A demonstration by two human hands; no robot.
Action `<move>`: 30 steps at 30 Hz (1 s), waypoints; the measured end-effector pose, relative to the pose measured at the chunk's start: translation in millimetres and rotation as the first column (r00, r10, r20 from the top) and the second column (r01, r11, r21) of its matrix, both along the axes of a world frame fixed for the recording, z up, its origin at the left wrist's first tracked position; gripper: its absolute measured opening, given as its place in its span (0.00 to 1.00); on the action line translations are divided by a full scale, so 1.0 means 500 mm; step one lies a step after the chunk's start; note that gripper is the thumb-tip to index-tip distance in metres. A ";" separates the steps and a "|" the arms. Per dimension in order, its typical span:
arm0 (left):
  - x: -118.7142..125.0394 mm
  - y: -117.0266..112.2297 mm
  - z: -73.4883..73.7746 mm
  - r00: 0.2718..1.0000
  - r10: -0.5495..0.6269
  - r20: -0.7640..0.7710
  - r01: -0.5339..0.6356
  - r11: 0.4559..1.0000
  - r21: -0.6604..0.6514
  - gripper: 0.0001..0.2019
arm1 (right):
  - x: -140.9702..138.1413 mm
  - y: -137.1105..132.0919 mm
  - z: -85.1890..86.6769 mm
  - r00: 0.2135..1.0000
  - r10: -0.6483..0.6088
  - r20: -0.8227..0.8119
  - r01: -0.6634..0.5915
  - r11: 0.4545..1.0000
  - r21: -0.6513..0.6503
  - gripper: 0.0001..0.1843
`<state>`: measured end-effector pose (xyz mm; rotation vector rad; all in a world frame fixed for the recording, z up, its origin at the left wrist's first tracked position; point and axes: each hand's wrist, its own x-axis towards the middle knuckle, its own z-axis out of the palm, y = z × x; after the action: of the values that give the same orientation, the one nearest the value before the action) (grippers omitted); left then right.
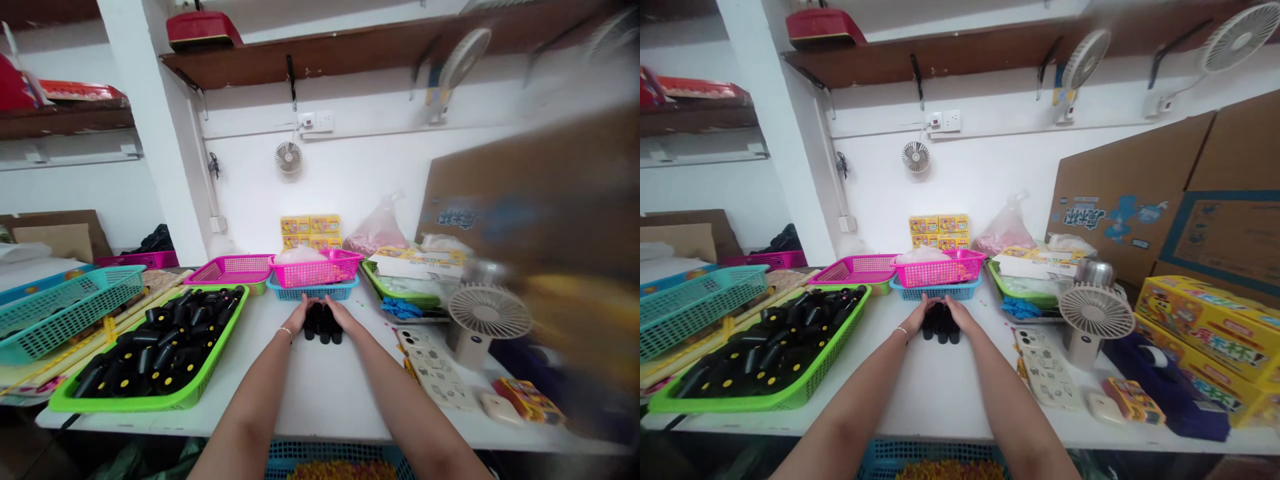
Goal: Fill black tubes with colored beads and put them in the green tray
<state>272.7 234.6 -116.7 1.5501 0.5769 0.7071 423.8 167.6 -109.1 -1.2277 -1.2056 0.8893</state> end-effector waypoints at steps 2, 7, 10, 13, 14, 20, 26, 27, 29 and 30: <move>-0.013 -0.016 0.007 1.000 -0.015 -0.004 0.015 1.000 0.002 0.46 | -0.001 -0.023 0.013 0.999 0.040 -0.008 -0.040 0.999 -0.016 0.33; -0.057 -0.077 0.032 0.996 -0.089 -0.003 0.089 0.996 0.002 0.44 | -0.008 -0.092 0.035 0.992 0.122 -0.018 -0.123 0.988 -0.089 0.36; -0.088 -0.123 0.046 0.991 -0.136 -0.007 0.136 0.990 0.032 0.42 | -0.024 -0.134 0.036 0.984 0.178 -0.008 -0.178 0.978 -0.108 0.34; -0.114 -0.178 0.048 0.993 -0.111 -0.046 0.113 0.992 0.050 0.43 | -0.039 -0.175 0.032 0.977 0.215 -0.004 -0.213 0.967 -0.139 0.31; -0.121 -0.197 0.046 0.994 -0.090 -0.061 0.093 0.994 0.056 0.42 | -0.042 -0.189 0.032 0.972 0.236 0.008 -0.233 0.962 -0.145 0.31; -0.182 -0.298 0.040 0.988 0.045 -0.147 -0.018 0.984 0.176 0.36 | -0.056 -0.289 0.073 0.991 0.058 0.121 -0.056 0.998 -0.022 0.28; -0.255 -0.361 0.064 0.969 0.060 -0.238 0.032 0.929 0.368 0.27 | -0.130 -0.458 0.131 0.896 0.133 0.423 -0.183 0.980 0.078 0.14; -0.258 -0.369 0.064 0.967 0.069 -0.244 0.044 0.902 0.430 0.29 | -0.153 -0.478 0.118 0.796 0.344 0.499 -0.366 0.929 -0.057 0.13; -0.254 -0.383 0.059 0.961 0.110 -0.253 0.046 0.840 0.540 0.31 | -0.201 -0.505 0.068 0.529 0.607 0.594 -0.562 0.774 -0.291 0.12; -0.248 -0.388 0.055 0.955 0.137 -0.262 0.042 0.815 0.578 0.29 | -0.223 -0.512 0.034 0.419 0.654 0.629 -0.584 0.725 -0.365 0.13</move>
<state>148.5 40.8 -89.1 2.2499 0.6568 0.7357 312.2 -88.2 -92.1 -1.2475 -2.4355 1.0097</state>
